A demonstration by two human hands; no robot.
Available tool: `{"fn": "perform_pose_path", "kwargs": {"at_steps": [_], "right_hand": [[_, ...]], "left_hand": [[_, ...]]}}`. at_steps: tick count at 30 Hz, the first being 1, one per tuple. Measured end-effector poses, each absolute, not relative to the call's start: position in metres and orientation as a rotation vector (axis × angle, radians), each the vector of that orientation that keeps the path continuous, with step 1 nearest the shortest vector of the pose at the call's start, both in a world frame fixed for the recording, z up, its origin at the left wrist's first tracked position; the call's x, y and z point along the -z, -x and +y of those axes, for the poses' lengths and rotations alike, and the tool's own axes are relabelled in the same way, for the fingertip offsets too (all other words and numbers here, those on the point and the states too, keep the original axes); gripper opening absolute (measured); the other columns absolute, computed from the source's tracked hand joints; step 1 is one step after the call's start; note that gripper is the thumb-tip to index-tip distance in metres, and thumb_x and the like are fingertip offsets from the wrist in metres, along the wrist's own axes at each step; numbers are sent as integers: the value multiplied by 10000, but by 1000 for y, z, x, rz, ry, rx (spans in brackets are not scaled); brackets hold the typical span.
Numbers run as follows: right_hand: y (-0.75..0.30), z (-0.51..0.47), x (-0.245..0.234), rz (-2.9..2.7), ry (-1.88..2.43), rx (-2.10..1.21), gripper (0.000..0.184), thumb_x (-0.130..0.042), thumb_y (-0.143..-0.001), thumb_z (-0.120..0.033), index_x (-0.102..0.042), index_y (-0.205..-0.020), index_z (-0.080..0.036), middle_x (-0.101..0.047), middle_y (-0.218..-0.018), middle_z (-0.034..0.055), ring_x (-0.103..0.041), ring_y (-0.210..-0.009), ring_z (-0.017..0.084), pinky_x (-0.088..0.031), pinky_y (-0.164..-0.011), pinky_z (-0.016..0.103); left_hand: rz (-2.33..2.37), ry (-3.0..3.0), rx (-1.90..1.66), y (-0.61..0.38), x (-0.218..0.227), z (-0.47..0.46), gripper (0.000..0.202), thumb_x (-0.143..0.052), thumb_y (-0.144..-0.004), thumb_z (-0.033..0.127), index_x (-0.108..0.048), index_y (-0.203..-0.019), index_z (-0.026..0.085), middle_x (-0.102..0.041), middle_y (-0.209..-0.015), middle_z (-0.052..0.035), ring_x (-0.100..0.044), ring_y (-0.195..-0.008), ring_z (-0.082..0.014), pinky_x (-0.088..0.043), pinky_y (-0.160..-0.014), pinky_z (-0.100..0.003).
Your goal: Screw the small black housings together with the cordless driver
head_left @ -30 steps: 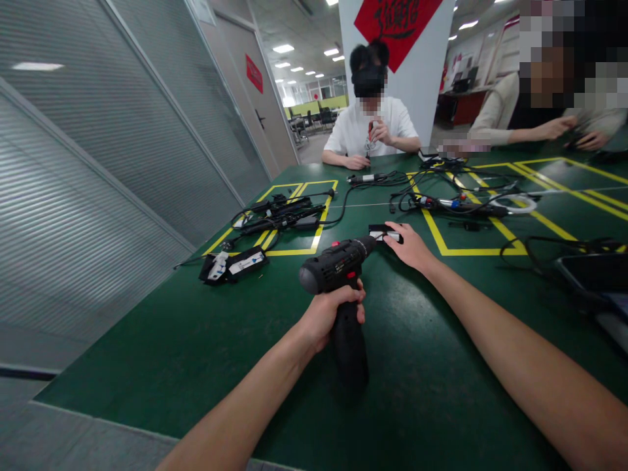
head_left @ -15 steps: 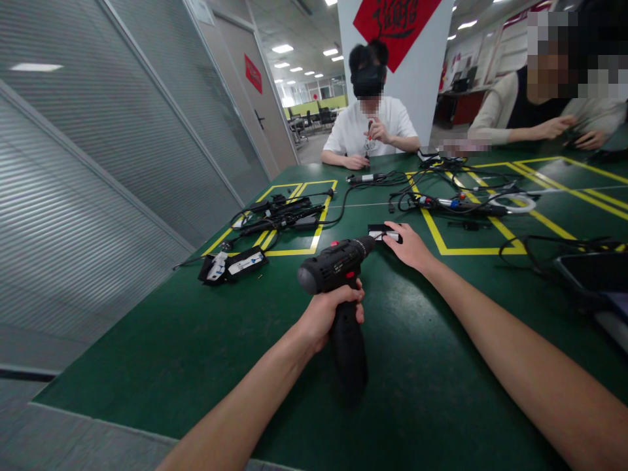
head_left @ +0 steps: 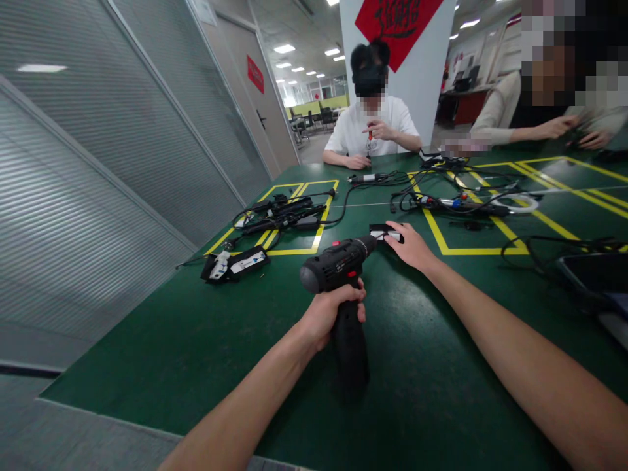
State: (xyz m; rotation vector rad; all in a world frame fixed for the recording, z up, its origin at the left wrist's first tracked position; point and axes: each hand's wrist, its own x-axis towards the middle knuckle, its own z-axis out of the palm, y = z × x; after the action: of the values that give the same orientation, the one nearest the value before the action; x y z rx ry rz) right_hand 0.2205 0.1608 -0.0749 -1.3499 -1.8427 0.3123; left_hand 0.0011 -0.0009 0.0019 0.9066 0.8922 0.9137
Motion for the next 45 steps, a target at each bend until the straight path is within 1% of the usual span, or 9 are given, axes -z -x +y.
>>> {"fn": "perform_pose_path", "kwargs": {"at_steps": [7, 21, 30, 36, 45], "right_hand": [[-221, 161, 75, -1844, 1367, -324, 471, -518, -882, -385, -552, -1327, -235, -566, -1214, 117, -587, -1090, 273, -452, -968, 423], [-220, 159, 73, -1838, 1368, -339, 475, -519, -883, -389, -552, -1328, -226, -562, -1229, 120, -586, -1098, 271, -447, -978, 412], [-221, 161, 74, -1852, 1381, -323, 484, -511, -884, -397, -554, -1329, -211, -565, -1210, 125, -584, -1093, 273, -441, -981, 416], [-221, 161, 75, -1850, 1374, -324, 478, -505, -887, -399, -547, -1333, -230, -557, -1238, 118, -580, -1100, 272, -440, -983, 419], [-220, 159, 72, -1853, 1392, -330, 482, -504, -889, -404, -546, -1335, -224, -551, -1236, 123, -579, -1098, 276, -445, -973, 418]], "left_hand": [[874, -911, -918, -1, -2, -1, 207, -604, -729, 201, -561, -920, 135, -532, -761, -2, -540, -522, -92, -440, -555, -252], [884, -933, -905, -1, -2, 0, 177, -591, -735, 195, -564, -902, 142, -533, -765, 0, -540, -526, -92, -435, -555, -252], [900, -928, -917, -1, -1, -1, 210, -621, -718, 218, -575, -905, 135, -545, -719, -5, -527, -508, -92, -432, -548, -251], [886, -925, -918, -2, -2, -1, 198, -616, -718, 207, -572, -900, 144, -545, -741, 0, -538, -518, -93, -430, -554, -253], [895, -929, -921, -1, -2, -1, 215, -618, -717, 218, -571, -911, 138, -548, -745, -4, -537, -519, -94, -431, -546, -248]]}}
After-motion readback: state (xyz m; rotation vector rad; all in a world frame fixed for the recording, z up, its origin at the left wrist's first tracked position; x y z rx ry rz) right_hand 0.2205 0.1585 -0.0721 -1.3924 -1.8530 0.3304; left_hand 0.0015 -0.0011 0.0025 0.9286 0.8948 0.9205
